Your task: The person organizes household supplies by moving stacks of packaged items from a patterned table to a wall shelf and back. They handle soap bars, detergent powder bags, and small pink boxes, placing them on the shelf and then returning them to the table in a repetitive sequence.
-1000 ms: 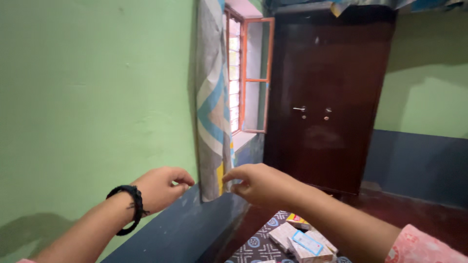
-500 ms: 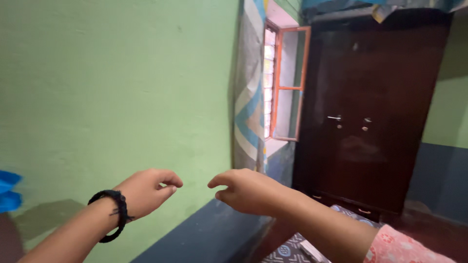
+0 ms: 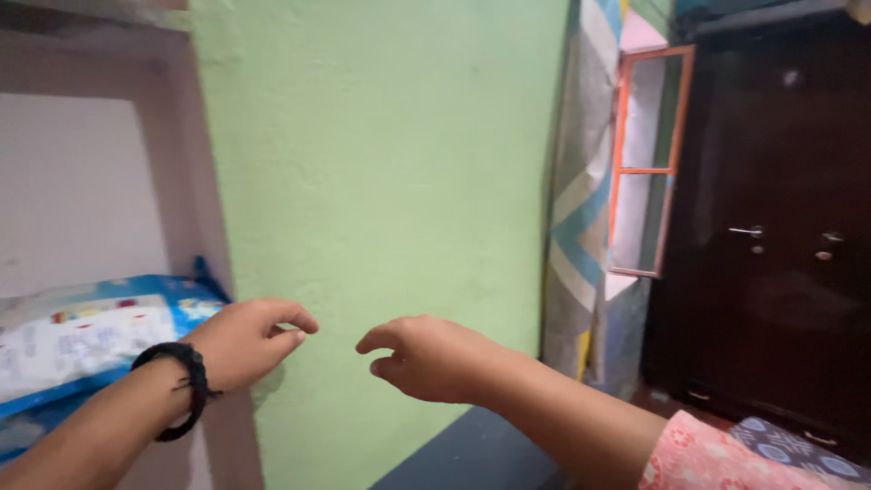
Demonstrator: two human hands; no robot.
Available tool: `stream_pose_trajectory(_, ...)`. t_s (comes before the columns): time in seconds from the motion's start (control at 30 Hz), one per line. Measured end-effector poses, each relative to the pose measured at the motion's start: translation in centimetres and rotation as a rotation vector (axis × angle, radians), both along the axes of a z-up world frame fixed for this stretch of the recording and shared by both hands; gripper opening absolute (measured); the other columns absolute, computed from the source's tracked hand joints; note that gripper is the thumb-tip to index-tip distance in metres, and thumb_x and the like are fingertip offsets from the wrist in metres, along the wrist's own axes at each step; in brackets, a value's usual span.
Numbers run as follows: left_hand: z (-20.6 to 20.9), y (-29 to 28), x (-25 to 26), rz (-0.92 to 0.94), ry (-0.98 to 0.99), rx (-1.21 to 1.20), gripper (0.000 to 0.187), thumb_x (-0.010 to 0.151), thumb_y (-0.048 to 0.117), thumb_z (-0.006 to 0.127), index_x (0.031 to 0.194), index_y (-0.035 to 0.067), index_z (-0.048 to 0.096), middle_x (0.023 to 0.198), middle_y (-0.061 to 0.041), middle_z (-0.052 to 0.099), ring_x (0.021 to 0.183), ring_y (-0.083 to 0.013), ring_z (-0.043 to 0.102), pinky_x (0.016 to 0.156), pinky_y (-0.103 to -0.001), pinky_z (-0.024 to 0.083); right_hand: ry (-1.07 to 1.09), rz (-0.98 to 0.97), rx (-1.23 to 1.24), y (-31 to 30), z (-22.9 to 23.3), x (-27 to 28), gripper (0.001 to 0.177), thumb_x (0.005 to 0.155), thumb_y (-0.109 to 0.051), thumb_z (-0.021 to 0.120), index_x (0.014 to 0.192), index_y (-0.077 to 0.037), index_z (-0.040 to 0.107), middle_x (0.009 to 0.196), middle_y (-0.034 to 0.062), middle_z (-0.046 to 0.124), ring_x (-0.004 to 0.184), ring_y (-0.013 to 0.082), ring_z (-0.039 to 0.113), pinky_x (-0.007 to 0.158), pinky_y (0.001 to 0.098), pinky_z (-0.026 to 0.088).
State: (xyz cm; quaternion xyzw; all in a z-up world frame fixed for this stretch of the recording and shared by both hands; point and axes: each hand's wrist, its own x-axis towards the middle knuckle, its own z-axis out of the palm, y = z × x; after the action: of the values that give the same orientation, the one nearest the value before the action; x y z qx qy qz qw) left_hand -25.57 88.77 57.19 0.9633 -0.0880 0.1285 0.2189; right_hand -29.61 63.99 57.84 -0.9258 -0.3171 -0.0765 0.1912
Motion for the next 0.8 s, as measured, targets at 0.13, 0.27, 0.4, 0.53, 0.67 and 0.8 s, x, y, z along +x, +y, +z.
stream_pose_trajectory(0.13,-0.2,4.9,-0.3,-0.001,-0.122,0.037,0.031,0.091,0.028,0.064,0.118,0.020,0.076,0.120,-0.004,0.073,0.115,-0.0201,0.069,0.100,-0.035,0.054,-0.002,0.048,-0.026,4.6,0.4,0.4,0.036,0.093,-0.024,0.060,0.129,-0.018,0.067,0.121,0.0089,0.072,0.112,0.0291,0.067,0.095,0.0410,0.053)
stream_pose_trajectory(0.27,-0.2,9.1,-1.4,-0.067,-0.250,0.073,0.032,0.088,0.025,0.064,0.116,0.017,0.078,0.125,-0.004,0.071,0.123,-0.0205,0.064,0.105,-0.036,0.049,-0.004,0.088,-0.033,8.6,0.4,0.6,0.036,0.091,-0.024,0.061,0.126,-0.019,0.069,0.119,0.0094,0.073,0.111,0.0294,0.067,0.096,0.0413,0.052)
stream_pose_trajectory(0.4,0.5,11.3,-3.5,0.079,-0.236,-0.033,0.030,0.090,0.023,0.061,0.115,0.017,0.078,0.128,-0.004,0.068,0.121,-0.0225,0.064,0.105,-0.037,0.048,-0.048,0.155,-0.027,11.0,-0.1,0.8,0.036,0.091,-0.024,0.062,0.125,-0.018,0.070,0.118,0.0100,0.074,0.108,0.0300,0.069,0.094,0.0417,0.053)
stream_pose_trajectory(0.53,0.8,13.1,-4.6,0.146,-0.266,0.012,0.030,0.091,0.022,0.059,0.115,0.017,0.077,0.126,-0.004,0.069,0.121,-0.0228,0.064,0.105,-0.037,0.049,-0.057,0.189,-0.020,12.8,-0.3,1.5,0.037,0.090,-0.022,0.063,0.126,-0.017,0.070,0.118,0.0107,0.074,0.108,0.0309,0.069,0.093,0.0424,0.054)
stream_pose_trajectory(0.67,0.1,15.5,-4.7,0.171,-0.293,0.086,0.027,0.089,0.022,0.060,0.110,0.016,0.077,0.126,-0.005,0.069,0.120,-0.0239,0.066,0.106,-0.036,0.050,-0.085,0.216,0.007,14.4,-0.7,1.8,0.036,0.090,-0.023,0.064,0.125,-0.017,0.070,0.117,0.0109,0.074,0.109,0.0307,0.069,0.094,0.0417,0.054)
stream_pose_trajectory(0.8,-0.7,17.4,-4.8,0.342,-0.155,0.251,0.033,0.089,0.026,0.057,0.118,0.029,0.073,0.140,0.003,0.060,0.132,-0.0193,0.056,0.114,-0.038,0.044,-0.050,0.209,-0.003,16.1,-0.8,2.0,0.036,0.090,-0.022,0.064,0.125,-0.018,0.070,0.118,0.0114,0.073,0.111,0.0311,0.068,0.095,0.0415,0.053)
